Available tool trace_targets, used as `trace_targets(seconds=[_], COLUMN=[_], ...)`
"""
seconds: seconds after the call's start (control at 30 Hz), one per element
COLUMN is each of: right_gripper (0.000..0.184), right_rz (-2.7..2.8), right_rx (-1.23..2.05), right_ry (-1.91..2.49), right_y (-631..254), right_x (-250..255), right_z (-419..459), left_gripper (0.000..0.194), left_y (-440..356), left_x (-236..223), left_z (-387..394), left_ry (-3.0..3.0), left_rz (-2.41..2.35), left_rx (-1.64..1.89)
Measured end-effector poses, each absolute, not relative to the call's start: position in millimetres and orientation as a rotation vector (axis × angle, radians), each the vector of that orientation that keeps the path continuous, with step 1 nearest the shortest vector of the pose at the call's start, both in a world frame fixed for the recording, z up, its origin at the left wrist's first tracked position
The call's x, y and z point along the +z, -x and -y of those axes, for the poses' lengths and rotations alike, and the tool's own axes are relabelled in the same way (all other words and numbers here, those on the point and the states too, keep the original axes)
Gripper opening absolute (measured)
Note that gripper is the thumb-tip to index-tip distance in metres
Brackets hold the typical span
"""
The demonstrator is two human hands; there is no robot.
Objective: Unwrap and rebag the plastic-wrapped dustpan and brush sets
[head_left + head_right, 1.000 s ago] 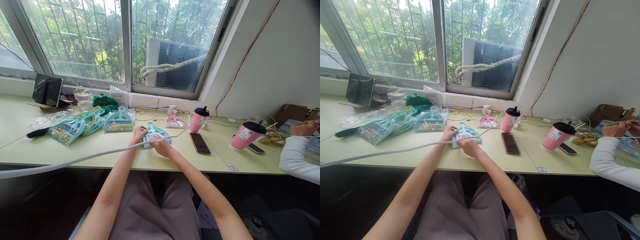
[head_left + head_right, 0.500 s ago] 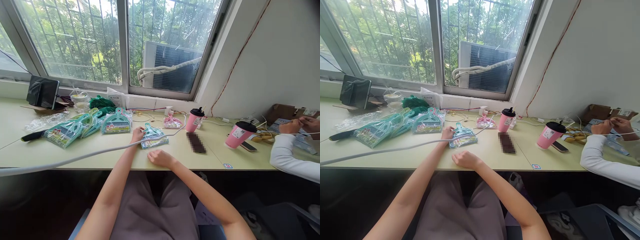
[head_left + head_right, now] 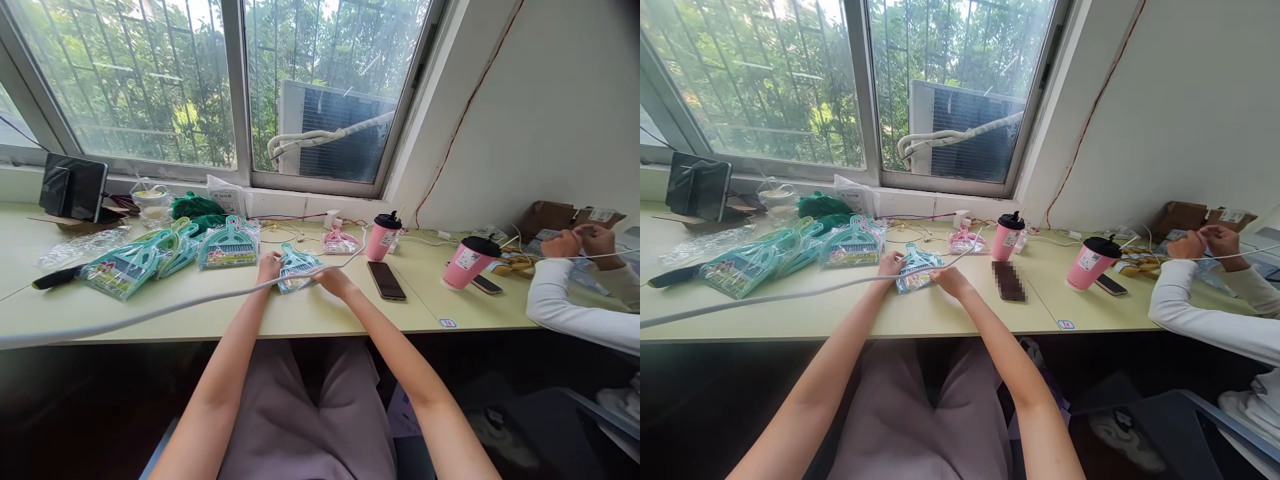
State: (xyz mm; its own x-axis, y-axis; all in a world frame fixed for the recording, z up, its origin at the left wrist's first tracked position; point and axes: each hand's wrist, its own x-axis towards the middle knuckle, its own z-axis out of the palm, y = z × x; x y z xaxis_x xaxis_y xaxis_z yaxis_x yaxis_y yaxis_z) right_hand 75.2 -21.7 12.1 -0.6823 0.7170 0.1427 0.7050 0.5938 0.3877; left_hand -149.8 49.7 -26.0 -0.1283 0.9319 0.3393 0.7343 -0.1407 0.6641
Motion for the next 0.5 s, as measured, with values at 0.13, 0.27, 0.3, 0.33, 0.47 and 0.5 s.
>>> trace_targets(seconds=[0.13, 0.27, 0.3, 0.33, 0.47, 0.5], right_gripper=[0.029, 0.025, 0.025, 0.028, 0.04, 0.04], right_rz=[-2.788, -2.737, -2.745, -2.763, -2.826, -2.834], right_rx=[0.678, 0.632, 0.605, 0.579, 0.503, 0.505], right_ry=[-1.202, -1.215, -1.229, -1.254, -1.494, -1.574], right_y=[-73.6, -61.0, -56.7, -52.4, -40.5, -39.7], right_x=[3.2, 3.4, 4.0, 4.7, 9.3, 11.2], right_z=[48.8, 79.2, 85.6, 91.0, 98.7, 96.2], left_gripper=[0.011, 0.016, 0.022, 0.027, 0.043, 0.044], left_y=[152.5, 155.3, 155.2, 154.8, 152.6, 152.6], left_x=[-21.5, -18.7, -18.0, -17.2, -13.2, -12.3], left_z=[-47.6, -44.1, -43.0, -42.0, -40.7, -41.1], left_ry=[-1.858, -1.738, -1.718, -1.702, -1.612, -1.585], left_rz=[-1.913, -2.001, -2.012, -2.027, -2.124, -2.149], left_rx=[1.134, 1.129, 1.118, 1.115, 1.188, 1.177])
